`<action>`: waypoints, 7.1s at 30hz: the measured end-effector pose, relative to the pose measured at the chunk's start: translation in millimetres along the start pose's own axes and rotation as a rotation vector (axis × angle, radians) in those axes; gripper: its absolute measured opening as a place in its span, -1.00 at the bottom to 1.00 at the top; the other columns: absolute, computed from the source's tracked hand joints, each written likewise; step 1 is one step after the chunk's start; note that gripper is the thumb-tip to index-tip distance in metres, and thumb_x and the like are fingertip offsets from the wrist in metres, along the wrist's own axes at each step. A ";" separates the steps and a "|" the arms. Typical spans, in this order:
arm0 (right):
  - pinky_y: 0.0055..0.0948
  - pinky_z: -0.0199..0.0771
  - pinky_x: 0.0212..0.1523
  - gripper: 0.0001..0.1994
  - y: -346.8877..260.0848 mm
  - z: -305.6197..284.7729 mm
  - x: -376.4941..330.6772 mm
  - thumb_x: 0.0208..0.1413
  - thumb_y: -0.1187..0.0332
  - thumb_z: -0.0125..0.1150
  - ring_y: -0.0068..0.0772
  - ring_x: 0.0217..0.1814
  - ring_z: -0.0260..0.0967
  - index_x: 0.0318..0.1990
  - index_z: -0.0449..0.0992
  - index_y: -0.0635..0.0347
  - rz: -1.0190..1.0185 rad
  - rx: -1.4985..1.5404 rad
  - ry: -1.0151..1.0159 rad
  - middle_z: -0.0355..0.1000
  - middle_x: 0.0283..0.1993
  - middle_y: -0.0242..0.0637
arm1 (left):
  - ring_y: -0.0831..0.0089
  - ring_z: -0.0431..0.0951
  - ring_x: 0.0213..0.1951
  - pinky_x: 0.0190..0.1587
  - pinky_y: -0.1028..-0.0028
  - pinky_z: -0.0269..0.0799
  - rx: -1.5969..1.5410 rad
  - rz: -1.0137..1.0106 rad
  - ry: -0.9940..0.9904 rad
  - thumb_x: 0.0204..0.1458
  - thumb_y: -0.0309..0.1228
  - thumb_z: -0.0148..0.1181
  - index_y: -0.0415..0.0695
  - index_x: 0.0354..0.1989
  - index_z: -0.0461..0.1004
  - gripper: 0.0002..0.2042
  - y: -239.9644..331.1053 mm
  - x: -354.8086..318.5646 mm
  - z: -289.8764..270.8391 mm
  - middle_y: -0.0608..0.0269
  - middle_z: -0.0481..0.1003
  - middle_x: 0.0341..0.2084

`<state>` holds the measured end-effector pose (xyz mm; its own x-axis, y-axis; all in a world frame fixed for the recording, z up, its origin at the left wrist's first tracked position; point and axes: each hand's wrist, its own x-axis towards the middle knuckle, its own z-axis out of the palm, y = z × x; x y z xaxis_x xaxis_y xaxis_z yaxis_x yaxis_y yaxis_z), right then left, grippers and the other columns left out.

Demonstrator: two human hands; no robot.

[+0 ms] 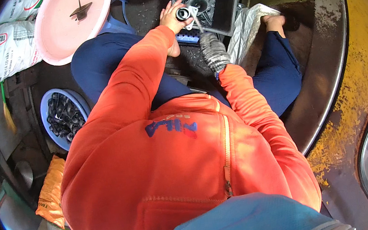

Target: The person sits on the floor and repeatedly cleans small black molded parts by hand, rubbing each part and placing it into a blue basin. The person handles the parts one at a time, rotating them to clean different sides.

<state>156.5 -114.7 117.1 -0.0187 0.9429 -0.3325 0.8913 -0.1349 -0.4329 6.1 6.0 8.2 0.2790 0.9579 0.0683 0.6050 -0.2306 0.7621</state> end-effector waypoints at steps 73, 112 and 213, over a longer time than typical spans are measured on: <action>-0.59 0.19 -0.52 -0.81 16.5 -85.9 -66.4 0.18 0.25 0.07 -0.64 -0.55 0.16 -0.16 0.43 0.13 0.184 0.895 0.214 0.23 -0.54 -0.55 | 0.12 0.42 -0.06 0.09 0.24 0.27 -0.153 0.101 0.486 -0.43 -0.20 0.50 -0.22 -0.05 0.38 -0.31 -11.7 109.5 -52.5 0.09 0.48 -0.19; -0.12 0.37 -0.17 -0.67 31.3 -64.6 -36.4 0.00 0.45 0.08 0.04 -0.17 0.34 -0.03 0.37 0.15 0.002 0.407 0.103 0.35 -0.18 0.05 | 0.54 0.51 -0.43 -0.40 0.51 0.51 -0.911 -0.766 -0.362 0.13 -0.42 0.02 -0.17 -0.12 0.34 -0.82 0.3 49.2 -39.1 0.29 0.48 -0.35; -0.01 0.30 -0.03 -0.51 13.0 15.2 0.6 0.24 0.05 -0.41 0.20 0.00 0.30 -0.07 0.37 0.25 0.064 0.155 -0.057 0.35 -0.03 0.15 | 0.13 -0.11 0.34 0.31 0.03 -0.22 -0.004 0.080 0.078 -0.31 -0.09 0.42 0.06 -0.06 0.33 -0.41 -2.7 -8.7 -1.4 0.46 0.28 0.16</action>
<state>161.2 -120.5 98.6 0.0064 0.9125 -0.4091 0.8113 -0.2439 -0.5313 1.1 -1.4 6.4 0.2671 0.9469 0.1787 0.5802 -0.3061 0.7548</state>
